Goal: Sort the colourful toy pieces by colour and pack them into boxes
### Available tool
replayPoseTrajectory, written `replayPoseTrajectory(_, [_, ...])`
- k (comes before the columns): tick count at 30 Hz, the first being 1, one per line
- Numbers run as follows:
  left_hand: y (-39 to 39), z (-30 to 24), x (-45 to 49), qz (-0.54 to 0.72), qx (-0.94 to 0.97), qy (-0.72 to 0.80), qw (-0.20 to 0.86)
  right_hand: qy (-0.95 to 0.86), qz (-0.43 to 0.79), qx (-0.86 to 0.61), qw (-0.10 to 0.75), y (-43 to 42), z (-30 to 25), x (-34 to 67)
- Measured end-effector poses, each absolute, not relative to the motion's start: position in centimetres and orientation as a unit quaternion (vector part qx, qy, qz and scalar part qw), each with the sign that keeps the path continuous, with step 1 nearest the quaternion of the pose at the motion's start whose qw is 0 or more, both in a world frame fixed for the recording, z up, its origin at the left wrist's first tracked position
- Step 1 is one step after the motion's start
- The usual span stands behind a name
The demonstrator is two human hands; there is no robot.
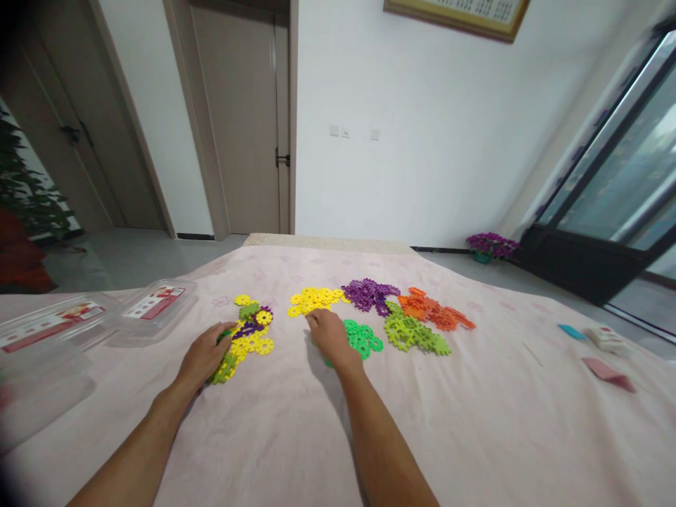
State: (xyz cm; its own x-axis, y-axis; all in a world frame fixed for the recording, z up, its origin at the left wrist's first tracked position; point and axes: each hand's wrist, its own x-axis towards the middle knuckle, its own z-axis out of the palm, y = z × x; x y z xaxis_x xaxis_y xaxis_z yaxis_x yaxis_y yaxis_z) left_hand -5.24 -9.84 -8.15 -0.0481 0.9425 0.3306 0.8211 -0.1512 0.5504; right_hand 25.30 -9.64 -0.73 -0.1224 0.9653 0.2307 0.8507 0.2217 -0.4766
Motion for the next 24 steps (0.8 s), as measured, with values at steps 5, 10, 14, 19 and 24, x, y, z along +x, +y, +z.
replayPoseTrajectory(5, [-9.4, -8.7, -5.5, 0.305, 0.695, 0.645, 0.091, -0.758, 0.155, -0.583, 0.249, -6.6, -2.5, 18.9])
replayPoseTrajectory(10, [-9.2, -9.1, -5.5, 0.295, 0.691, 0.654, 0.087, -0.719, 0.136, -0.654, 0.192, -4.4, -3.6, 15.1])
replayPoseTrajectory(14, [-9.3, -8.9, -5.4, 0.3, 0.696, 0.646, 0.091, -0.706, 0.149, -0.653, 0.23, -3.8, -4.6, 14.0])
replayPoseTrajectory(19, [-9.3, -8.9, -5.5, 0.294, 0.693, 0.651, 0.095, -0.654, 0.306, -0.603, 0.34, -3.0, -5.7, 14.4])
replayPoseTrajectory(24, [-9.3, -9.0, -5.5, 0.29, 0.695, 0.652, 0.093, -0.603, 0.463, -0.481, 0.437, -3.6, -5.1, 14.9])
